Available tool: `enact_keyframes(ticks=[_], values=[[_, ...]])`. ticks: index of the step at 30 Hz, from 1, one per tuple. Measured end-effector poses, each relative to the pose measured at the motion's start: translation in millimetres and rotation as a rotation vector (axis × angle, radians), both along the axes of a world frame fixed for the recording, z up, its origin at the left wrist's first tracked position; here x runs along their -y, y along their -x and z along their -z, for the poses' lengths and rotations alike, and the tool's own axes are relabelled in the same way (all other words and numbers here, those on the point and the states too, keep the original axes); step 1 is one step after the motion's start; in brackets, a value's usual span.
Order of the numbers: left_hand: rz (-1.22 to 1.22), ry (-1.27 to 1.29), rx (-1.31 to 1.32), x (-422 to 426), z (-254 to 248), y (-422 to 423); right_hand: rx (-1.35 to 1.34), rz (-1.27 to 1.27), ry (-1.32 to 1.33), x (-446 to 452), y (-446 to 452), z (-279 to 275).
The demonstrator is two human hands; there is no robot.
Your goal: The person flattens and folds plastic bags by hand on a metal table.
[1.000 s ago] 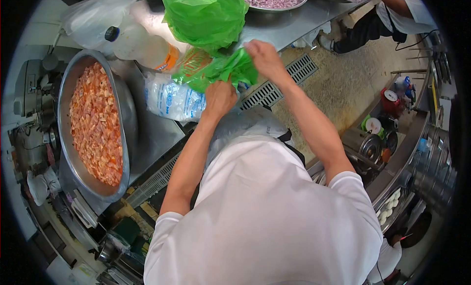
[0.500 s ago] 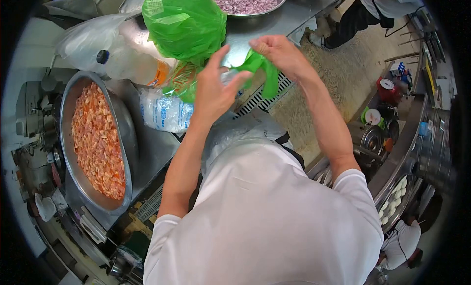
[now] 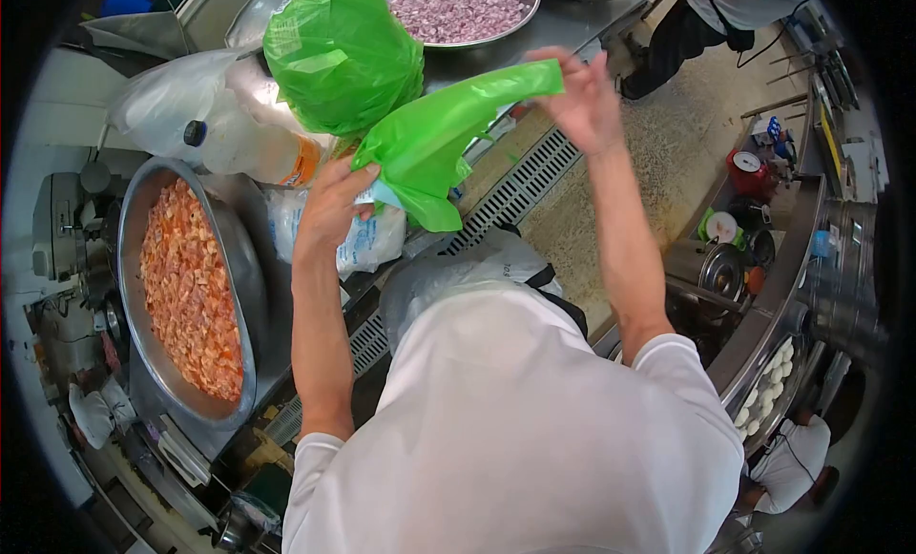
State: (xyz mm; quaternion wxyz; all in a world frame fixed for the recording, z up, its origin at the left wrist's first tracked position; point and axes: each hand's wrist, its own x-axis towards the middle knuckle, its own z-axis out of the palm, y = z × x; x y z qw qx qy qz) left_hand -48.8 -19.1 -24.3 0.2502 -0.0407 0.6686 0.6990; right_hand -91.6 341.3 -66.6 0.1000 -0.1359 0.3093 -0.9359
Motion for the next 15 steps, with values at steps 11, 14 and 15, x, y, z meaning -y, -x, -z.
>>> enact_keyframes(ticks=[11, 14, 15], values=[[-0.179, 0.534, -0.517, 23, 12, -5, -0.010, -0.089, -1.155, 73, -34, -18], [-0.051, 0.531, -0.512, -7, -17, -30, 0.069, -0.114, -1.077, 85, -43, -23], [0.033, 0.490, -0.391, -20, -23, -38, -0.007, -0.089, -1.048, 95, -46, -25]])
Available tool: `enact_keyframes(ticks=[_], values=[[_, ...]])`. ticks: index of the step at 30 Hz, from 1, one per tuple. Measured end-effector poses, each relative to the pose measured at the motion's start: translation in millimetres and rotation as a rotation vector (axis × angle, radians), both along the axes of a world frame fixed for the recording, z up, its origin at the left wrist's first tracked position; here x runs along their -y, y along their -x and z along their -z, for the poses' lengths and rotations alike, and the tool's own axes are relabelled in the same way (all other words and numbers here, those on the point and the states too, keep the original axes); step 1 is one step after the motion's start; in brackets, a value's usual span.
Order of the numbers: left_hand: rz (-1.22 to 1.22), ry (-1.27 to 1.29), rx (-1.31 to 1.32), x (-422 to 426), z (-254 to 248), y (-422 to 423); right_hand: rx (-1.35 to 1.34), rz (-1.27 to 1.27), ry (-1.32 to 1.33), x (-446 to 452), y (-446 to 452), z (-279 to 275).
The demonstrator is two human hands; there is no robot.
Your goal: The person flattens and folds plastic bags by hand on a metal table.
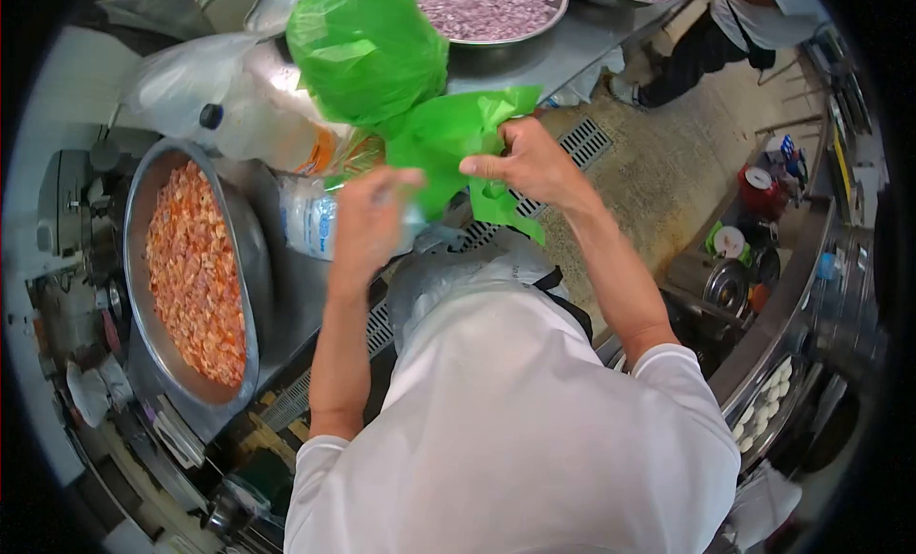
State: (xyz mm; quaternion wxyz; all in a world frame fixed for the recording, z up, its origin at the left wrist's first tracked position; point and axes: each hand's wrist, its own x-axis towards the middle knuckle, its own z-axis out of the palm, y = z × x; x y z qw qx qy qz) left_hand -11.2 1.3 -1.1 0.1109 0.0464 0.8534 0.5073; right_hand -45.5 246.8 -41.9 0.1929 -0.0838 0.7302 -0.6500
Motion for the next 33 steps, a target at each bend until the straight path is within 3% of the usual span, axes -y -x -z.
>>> enact_keyframes(ticks=[2, 3, 6, 7, 9, 16, 21, 24, 27, 30, 32, 33], values=[[0.071, -0.043, -0.148, -29, 6, -3, -0.157, -0.030, 0.074, 20, -4, -4], [0.018, -0.102, -0.112, -30, 12, -2, -0.208, -0.054, -0.071, 30, -5, -8], [-0.170, -0.364, 0.034, -29, 19, 2, -0.163, -0.167, -0.167, 24, -8, -36], [-0.273, -0.498, 0.109, -23, 15, 2, -0.089, -0.165, -0.024, 21, -5, -19], [-0.428, -0.699, 0.203, -20, 8, 3, -0.135, -0.127, -0.026, 15, -1, -16], [-0.319, -0.470, 0.197, -6, 19, -2, -0.102, -0.056, 0.041, 29, 0, -9], [-0.194, -0.410, 0.215, -14, 11, -7, -0.223, -0.059, -0.104, 46, -4, -25], [-0.209, -0.523, 0.156, -12, 17, -5, -0.250, -0.130, -0.177, 50, -8, -35], [-0.442, -0.949, 0.256, -5, -2, -5, -0.262, -0.138, -0.156, 47, -6, -34], [-0.291, -0.604, 0.128, -7, -4, -9, -0.270, -0.089, -0.129, 47, 1, -33], [-0.193, -0.497, 0.013, -9, 1, -10, -0.390, -0.132, -0.156, 55, -5, -35], [-0.237, -0.512, 0.024, -8, 0, -9, -0.317, -0.175, -0.177, 54, -6, -51]])
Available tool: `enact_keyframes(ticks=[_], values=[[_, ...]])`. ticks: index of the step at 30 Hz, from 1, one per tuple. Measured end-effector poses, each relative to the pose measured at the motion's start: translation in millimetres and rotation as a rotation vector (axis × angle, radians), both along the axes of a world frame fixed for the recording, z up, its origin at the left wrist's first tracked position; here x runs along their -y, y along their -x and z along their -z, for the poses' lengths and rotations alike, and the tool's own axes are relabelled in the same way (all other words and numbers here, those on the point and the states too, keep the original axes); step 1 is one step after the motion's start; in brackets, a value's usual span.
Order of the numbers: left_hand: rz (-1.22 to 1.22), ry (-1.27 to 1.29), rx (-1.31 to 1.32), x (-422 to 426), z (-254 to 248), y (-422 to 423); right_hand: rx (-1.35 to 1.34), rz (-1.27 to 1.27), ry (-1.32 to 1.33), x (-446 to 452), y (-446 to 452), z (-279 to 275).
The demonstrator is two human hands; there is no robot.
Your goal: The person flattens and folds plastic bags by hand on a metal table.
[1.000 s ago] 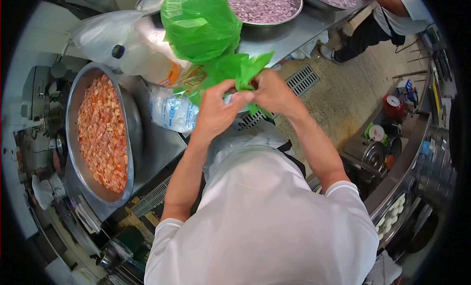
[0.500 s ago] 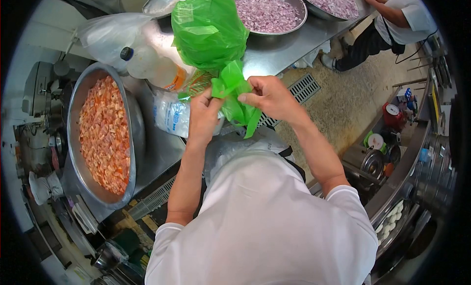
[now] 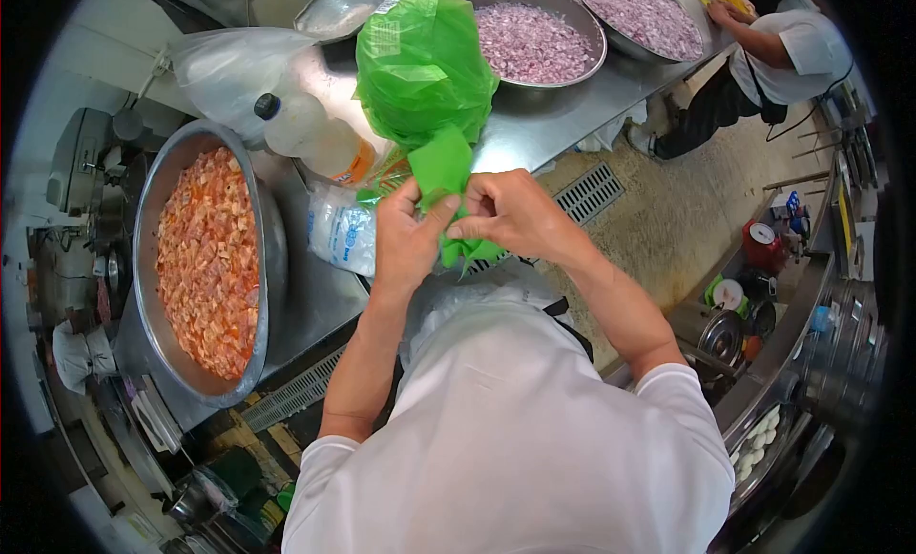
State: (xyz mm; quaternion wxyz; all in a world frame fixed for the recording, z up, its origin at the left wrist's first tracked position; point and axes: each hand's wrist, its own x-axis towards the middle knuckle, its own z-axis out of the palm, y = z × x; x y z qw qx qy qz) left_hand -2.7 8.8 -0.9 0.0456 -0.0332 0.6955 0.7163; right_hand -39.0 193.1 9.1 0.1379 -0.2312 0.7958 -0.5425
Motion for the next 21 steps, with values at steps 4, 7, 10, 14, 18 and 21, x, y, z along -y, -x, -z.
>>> enact_keyframes(ticks=[4, 7, 10, 14, 18, 21], values=[[-0.113, -0.162, 0.052, 14, 3, 3, 0.132, 0.150, 0.126, -11, 8, 0], [-0.021, -0.045, 0.127, 12, 5, -2, 0.257, 0.056, 0.334, -5, 5, 6], [-0.113, -0.263, 0.146, 2, -4, -2, -0.158, 0.135, 0.089, -4, 5, 12], [0.087, -0.576, 0.115, 19, -44, -13, -0.542, 0.663, -0.028, -47, 63, 14], [0.270, -0.004, -0.290, 41, -44, 16, -0.035, 0.488, 1.015, -77, 106, -60], [-0.086, 0.666, -0.586, 43, -100, 52, -0.223, -0.212, 0.840, -75, 94, -139]])
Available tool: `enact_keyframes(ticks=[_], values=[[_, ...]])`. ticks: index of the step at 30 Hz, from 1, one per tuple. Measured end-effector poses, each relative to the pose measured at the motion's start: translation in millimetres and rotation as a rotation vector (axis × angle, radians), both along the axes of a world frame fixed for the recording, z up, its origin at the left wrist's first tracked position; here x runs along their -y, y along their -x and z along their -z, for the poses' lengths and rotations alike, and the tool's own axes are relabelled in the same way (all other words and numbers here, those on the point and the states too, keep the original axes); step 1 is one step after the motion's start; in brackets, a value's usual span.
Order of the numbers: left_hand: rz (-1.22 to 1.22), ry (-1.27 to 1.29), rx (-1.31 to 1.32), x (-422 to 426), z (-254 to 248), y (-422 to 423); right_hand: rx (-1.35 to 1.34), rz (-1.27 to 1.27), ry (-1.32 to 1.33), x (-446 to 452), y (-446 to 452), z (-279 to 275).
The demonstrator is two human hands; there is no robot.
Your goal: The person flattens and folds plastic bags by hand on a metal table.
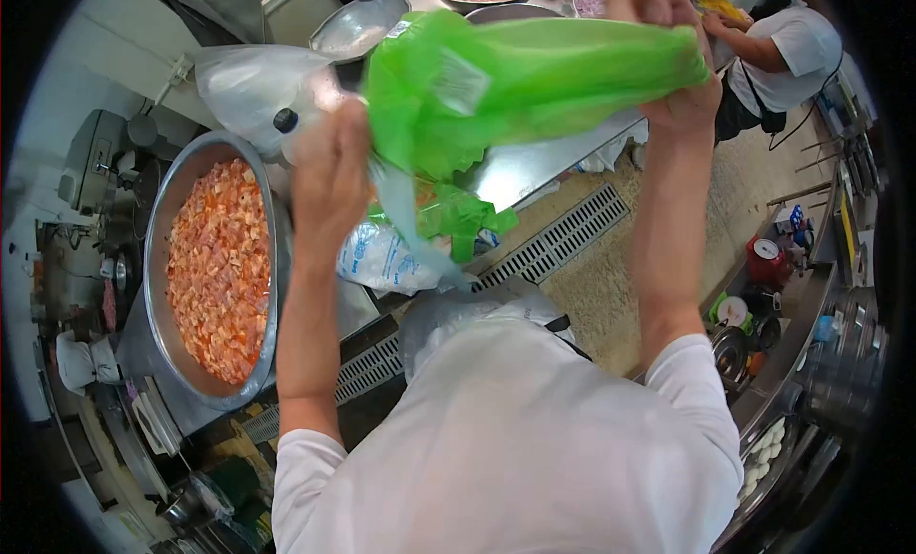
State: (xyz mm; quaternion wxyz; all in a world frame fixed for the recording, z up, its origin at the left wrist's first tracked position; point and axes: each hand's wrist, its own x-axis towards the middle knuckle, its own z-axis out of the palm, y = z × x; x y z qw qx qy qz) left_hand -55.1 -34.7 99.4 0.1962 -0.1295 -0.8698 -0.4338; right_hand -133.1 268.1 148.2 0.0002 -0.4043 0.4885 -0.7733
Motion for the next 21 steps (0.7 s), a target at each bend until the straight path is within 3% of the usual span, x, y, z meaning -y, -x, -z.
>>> enact_keyframes(ticks=[1, 2, 4, 6, 9, 10, 12, 14, 17, 20, 21], values=[[-0.093, 0.151, -0.210, 0, -19, 20, -0.147, -0.026, -0.141, 2, 0, -20], [-0.190, 0.301, -0.416, 3, -30, 42, -0.257, 0.147, -0.390, 9, 11, -33], [-0.199, 0.432, -0.524, 19, -35, 85, -0.510, 0.346, -0.801, 32, 56, -26], [-0.242, 0.508, -0.268, 36, -2, 118, -0.781, 0.425, -1.137, 48, 106, 17], [-0.199, 0.475, -0.034, 25, 61, 117, -0.688, 0.280, -1.369, 54, 130, 102], [-0.182, 0.460, 0.004, 22, 83, 113, -0.549, 0.265, -1.430, 53, 119, 125], [-0.230, 0.296, 0.013, 11, 116, 95, -0.564, 0.279, -1.116, 48, 119, 201], [-0.271, 0.278, 0.027, 5, 127, 91, -0.628, 0.397, -0.952, 50, 115, 235], [-0.331, 0.176, -0.006, 2, 124, 77, -0.492, 0.570, -0.953, 46, 90, 212], [-0.337, 0.054, -0.060, -16, 106, 70, -0.594, 0.871, -0.627, 60, 35, 174], [-0.330, 0.021, -0.056, -21, 109, 62, -0.561, 0.852, -0.673, 66, 19, 174]])
